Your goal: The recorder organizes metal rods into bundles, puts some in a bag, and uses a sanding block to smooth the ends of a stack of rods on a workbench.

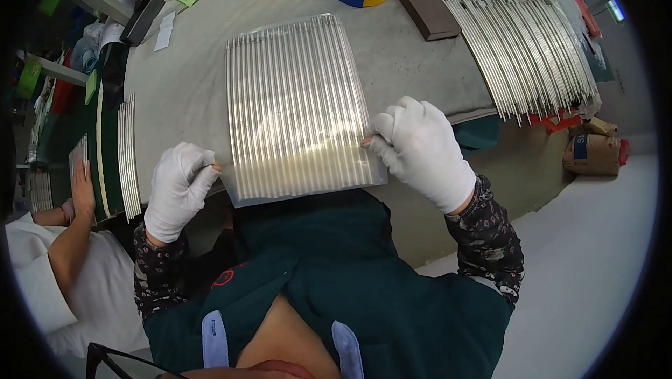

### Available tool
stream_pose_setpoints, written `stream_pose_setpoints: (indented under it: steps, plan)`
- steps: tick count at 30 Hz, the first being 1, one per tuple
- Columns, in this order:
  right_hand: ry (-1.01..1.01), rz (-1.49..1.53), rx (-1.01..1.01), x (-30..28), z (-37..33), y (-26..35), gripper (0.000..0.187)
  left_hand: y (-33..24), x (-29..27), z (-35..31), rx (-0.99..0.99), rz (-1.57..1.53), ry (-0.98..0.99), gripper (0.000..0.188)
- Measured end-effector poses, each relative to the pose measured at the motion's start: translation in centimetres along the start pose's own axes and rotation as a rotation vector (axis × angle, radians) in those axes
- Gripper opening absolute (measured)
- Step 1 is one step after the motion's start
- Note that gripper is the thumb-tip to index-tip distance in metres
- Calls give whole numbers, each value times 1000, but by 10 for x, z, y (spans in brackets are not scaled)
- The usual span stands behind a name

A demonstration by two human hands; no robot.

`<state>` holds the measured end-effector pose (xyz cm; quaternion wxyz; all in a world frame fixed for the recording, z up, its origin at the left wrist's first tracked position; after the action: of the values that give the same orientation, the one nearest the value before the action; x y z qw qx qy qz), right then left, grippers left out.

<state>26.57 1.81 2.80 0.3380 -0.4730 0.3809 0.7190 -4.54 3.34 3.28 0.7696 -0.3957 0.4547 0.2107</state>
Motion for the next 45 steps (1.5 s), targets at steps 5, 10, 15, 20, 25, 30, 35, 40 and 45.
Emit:
stream_pose_setpoints:
  steps: [5,10,15,20,25,30,35,40,45]
  plan:
    - [0,26,37,14,-1,-5,23,13,9,-3,-198,-147,84,10]
    - [-66,-13,7,25,-6,-6,25,11,11,-3,-293,-195,129,11]
    - [-213,-159,-53,17,-6,-1,27,5,-3,-3,-246,-205,111,14]
    - [-220,-187,-58,30,-5,-3,27,10,10,-3,-270,-144,123,12]
    - [-251,-246,-41,37,-8,-3,26,5,14,-4,-235,8,91,10]
    - [-302,-144,111,33,-13,-8,35,-5,14,-5,-208,144,31,10]
    - [-499,-264,257,15,-22,-25,50,-7,12,-4,-242,253,34,18]
    - [-361,590,728,17,-76,-16,36,10,1,-23,-310,295,-140,34]
    - [225,1342,811,40,-100,21,66,-19,-2,-84,-74,-123,-542,27]
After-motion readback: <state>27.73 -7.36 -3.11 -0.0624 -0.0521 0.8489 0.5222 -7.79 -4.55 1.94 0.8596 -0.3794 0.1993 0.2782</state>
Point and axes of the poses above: each hand's wrist, its own z-axis towards the middle knuckle, its own x-axis out of the palm, y = z × x, the point moved 2 cm from there along z, towards the middle knuckle, and after that the axes turned 2 degrees about x, right-handed, at the moved point
